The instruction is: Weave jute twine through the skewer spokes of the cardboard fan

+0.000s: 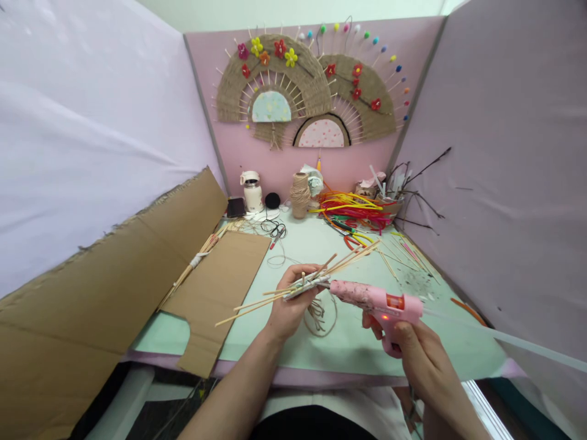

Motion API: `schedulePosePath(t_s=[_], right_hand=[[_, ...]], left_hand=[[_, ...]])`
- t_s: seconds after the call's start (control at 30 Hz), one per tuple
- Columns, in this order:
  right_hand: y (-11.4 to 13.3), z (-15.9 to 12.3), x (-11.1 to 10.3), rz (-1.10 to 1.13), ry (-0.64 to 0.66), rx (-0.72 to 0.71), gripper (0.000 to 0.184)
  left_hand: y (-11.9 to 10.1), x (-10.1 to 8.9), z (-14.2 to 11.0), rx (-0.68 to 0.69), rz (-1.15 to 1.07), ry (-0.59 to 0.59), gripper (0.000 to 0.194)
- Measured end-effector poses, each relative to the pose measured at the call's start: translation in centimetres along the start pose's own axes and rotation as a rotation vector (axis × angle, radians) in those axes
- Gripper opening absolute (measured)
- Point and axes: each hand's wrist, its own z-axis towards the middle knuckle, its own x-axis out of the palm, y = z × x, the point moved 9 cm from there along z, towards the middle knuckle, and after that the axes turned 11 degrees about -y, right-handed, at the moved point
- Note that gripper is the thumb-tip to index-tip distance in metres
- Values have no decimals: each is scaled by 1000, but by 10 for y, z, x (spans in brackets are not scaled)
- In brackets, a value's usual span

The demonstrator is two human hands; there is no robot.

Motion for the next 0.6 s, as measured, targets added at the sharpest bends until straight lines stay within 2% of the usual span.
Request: schedulePosePath(t_s=[0.2,0.6], right_hand=[[-6,0,0,1,-1,-1,46],[0,0,-2,-10,-16,-19,45]], left_hand=[[1,0,0,-14,-19,-9,26],[2,-1,1,-3,-13,3,27]])
